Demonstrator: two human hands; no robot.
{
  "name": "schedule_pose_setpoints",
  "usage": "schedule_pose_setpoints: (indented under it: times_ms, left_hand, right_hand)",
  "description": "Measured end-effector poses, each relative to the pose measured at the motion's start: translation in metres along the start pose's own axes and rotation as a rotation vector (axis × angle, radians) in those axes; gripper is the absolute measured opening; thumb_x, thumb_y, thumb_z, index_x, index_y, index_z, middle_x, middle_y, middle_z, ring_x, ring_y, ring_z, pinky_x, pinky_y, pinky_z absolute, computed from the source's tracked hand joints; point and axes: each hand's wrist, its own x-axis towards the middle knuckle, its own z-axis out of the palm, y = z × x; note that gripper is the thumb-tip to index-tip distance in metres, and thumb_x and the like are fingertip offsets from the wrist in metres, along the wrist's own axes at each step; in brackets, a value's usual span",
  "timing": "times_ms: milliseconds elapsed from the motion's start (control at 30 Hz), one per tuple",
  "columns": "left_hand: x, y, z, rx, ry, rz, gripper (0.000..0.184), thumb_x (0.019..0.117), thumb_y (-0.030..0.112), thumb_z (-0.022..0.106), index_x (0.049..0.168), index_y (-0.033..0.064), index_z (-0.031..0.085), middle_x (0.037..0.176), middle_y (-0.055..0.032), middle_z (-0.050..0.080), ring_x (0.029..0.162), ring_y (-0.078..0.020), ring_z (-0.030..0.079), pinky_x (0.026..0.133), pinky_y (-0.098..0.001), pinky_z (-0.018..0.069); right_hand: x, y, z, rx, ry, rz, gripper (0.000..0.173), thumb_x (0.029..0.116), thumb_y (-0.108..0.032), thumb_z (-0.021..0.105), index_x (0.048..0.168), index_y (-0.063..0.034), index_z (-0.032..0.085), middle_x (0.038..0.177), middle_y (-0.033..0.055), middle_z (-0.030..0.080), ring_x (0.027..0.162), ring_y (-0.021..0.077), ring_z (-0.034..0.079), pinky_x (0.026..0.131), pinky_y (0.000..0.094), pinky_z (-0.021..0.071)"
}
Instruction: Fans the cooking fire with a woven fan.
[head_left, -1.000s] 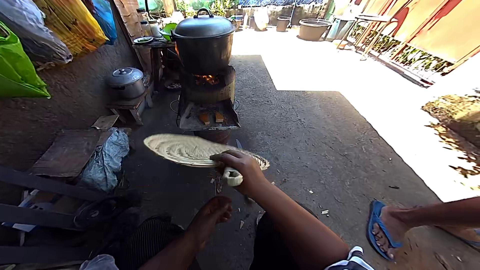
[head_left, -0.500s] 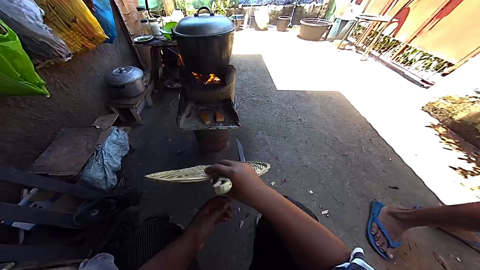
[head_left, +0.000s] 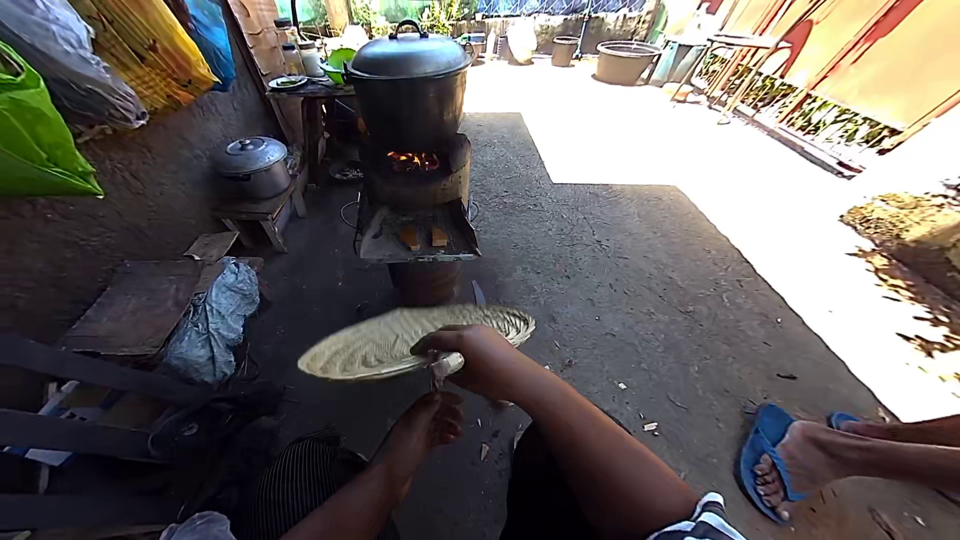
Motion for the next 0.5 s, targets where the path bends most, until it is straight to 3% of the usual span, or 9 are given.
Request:
schedule_pose_setpoints:
  times_ms: [67, 167, 367, 500]
  left_hand:
    - [0.002, 0.000, -0.001, -0.013, 0.015, 0.020, 0.058, 0.1120, 0.034, 0.013, 0.133, 0.0010, 0.055, 0.108, -0.0057, 0.067, 0.094, -0.0148, 0.067, 0.087, -0.0319, 0.0551]
    - [0.003, 0.002, -0.001, -0.019, 0.032, -0.024, 0.065, 0.1105, 0.040, 0.004, 0.137, -0.0005, 0.049, 0.111, -0.0094, 0.066, 0.094, -0.0174, 0.067, 0.086, -0.0337, 0.0547]
    - [0.010, -0.005, 0.002, -0.109, 0.015, -0.145, 0.083, 0.1045, 0.051, -0.010, 0.143, 0.0002, 0.043, 0.115, -0.0149, 0.064, 0.098, -0.0250, 0.066, 0.086, -0.0415, 0.0544]
    - [0.015, -0.015, 0.002, -0.105, 0.027, -0.145, 0.081, 0.1046, 0.050, -0.008, 0.136, 0.0010, 0.048, 0.112, -0.0147, 0.067, 0.097, -0.0263, 0.067, 0.085, -0.0438, 0.0555]
  right_hand:
    - [0.002, 0.003, -0.006, -0.043, -0.206, 0.082, 0.035, 0.0974, -0.016, 0.067, 0.132, -0.0097, 0.067, 0.124, 0.0162, 0.070, 0.117, 0.0350, 0.066, 0.100, 0.0597, 0.0489]
    - [0.012, 0.002, 0.005, -0.251, -0.393, 0.230, 0.034, 0.0988, -0.026, 0.067, 0.125, -0.0039, 0.065, 0.117, 0.0228, 0.069, 0.114, 0.0430, 0.064, 0.091, 0.0668, 0.0479]
    - [0.021, 0.001, 0.015, -0.315, -0.512, 0.311, 0.041, 0.0976, -0.033, 0.069, 0.122, 0.0004, 0.064, 0.118, 0.0264, 0.066, 0.115, 0.0462, 0.063, 0.088, 0.0689, 0.0484]
    - [0.015, -0.006, 0.022, -0.358, -0.584, 0.238, 0.033, 0.0958, -0.016, 0.070, 0.123, 0.0022, 0.064, 0.121, 0.0287, 0.065, 0.117, 0.0488, 0.061, 0.088, 0.0698, 0.0484]
